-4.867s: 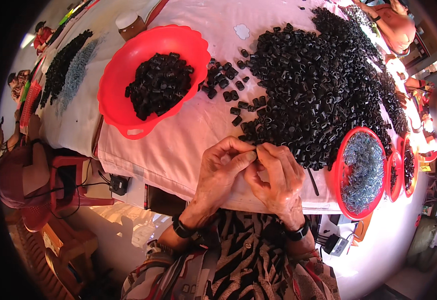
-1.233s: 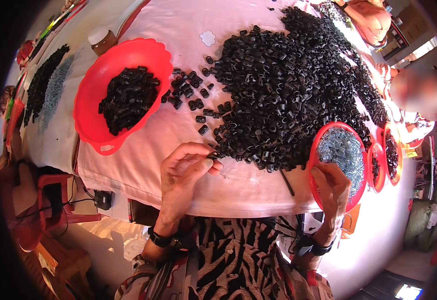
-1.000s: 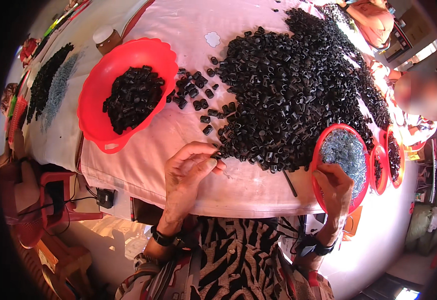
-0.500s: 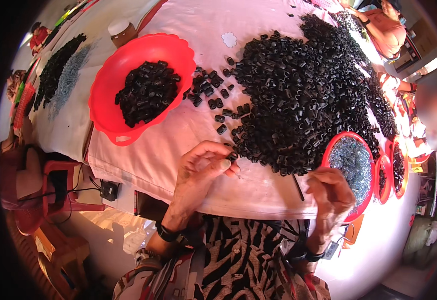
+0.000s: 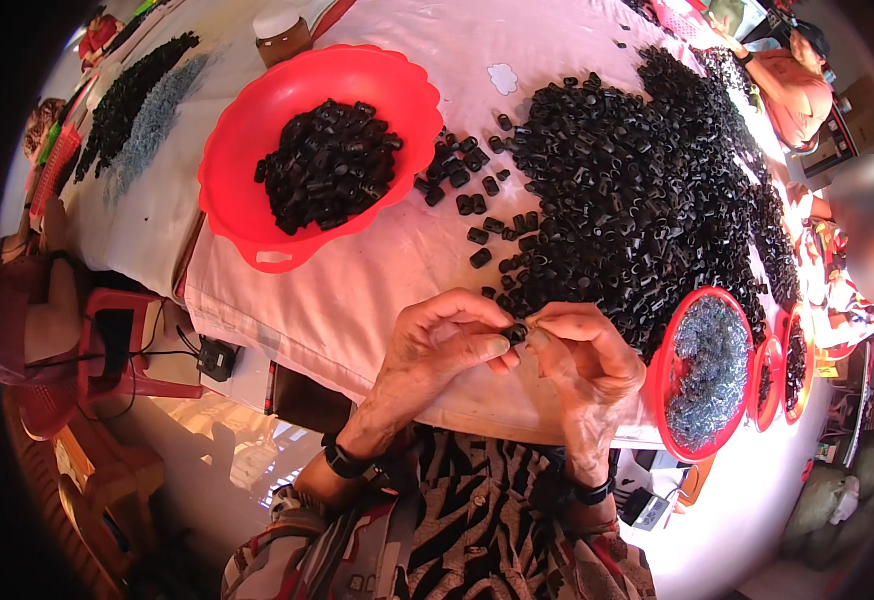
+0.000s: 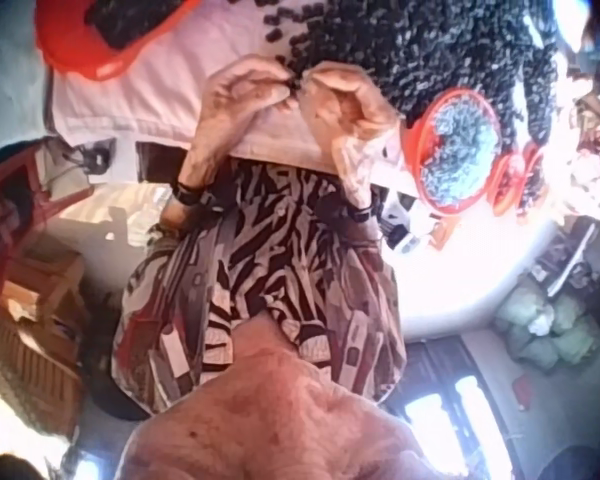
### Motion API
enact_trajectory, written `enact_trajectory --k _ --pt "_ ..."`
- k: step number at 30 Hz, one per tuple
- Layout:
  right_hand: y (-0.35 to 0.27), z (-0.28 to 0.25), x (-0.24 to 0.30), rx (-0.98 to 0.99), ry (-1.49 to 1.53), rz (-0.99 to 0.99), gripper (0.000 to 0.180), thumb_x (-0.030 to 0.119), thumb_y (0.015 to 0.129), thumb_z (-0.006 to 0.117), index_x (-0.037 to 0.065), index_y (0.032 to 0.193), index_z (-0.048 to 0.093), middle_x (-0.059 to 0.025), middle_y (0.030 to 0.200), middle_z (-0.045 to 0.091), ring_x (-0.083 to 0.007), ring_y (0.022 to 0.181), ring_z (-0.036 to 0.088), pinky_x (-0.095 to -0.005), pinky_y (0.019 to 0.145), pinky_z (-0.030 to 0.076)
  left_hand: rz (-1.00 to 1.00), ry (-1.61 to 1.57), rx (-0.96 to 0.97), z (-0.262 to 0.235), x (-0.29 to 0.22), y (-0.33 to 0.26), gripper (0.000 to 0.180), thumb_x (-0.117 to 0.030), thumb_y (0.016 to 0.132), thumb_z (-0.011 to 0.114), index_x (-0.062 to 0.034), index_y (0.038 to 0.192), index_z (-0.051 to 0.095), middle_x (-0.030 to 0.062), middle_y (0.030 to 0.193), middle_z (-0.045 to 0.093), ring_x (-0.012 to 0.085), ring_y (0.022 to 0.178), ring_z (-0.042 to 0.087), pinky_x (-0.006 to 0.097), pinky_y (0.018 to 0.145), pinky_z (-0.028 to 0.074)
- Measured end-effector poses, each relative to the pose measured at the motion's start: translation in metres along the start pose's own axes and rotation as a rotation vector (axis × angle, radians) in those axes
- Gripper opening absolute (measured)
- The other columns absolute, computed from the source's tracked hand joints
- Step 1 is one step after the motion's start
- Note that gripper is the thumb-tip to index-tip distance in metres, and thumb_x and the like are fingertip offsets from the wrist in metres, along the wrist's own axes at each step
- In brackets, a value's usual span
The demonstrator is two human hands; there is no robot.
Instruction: Sorting and inspecting small black plastic or rubber shoe components at a production table.
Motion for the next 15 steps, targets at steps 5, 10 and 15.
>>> enact_trajectory --k 5,10,15 --pt "0.0 0.0 0.0 0.004 -0.224 -0.17 0.017 -0.01 0.082 0.07 -0.003 0.097 0.066 -0.0132 0.105 0.067 -0.0163 0.086 0.067 -0.0255 0.074 0.054 0.002 0.0 0.018 0.001 0.0 0.001 0.016 0.002 0.09 0.067 0.003 0.106 0.064 0.011 0.097 0.069 0.0187 0.086 0.07 0.031 0.078 0.058" --pt "-0.001 0.005 0.008 0.04 -0.337 -0.216 0.015 -0.005 0.082 0.071 -0.001 0.096 0.067 -0.0129 0.105 0.068 -0.0162 0.082 0.066 -0.025 0.071 0.053 0.02 0.018 0.011 0.0 0.001 0.002 0.017 0.001 0.09 0.068 0.0024 0.107 0.065 0.0108 0.098 0.069 0.0181 0.087 0.068 0.031 0.078 0.056" --pt "-0.001 -0.021 0.011 -0.203 -0.259 -0.104 0.016 -0.006 0.082 0.07 -0.004 0.098 0.069 -0.0116 0.104 0.067 -0.0133 0.083 0.066 -0.0233 0.071 0.052 0.062 0.062 -0.062 -0.004 0.001 0.002 0.019 -0.003 0.09 0.068 0.0013 0.108 0.064 0.0107 0.102 0.069 0.0176 0.086 0.066 0.031 0.078 0.054"
Point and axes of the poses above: each hand's wrist, its own y-axis towards the middle knuckle, its own z-axis out of the palm, x = y × z, the point moved 6 cm from there along y, towards the middle knuckle
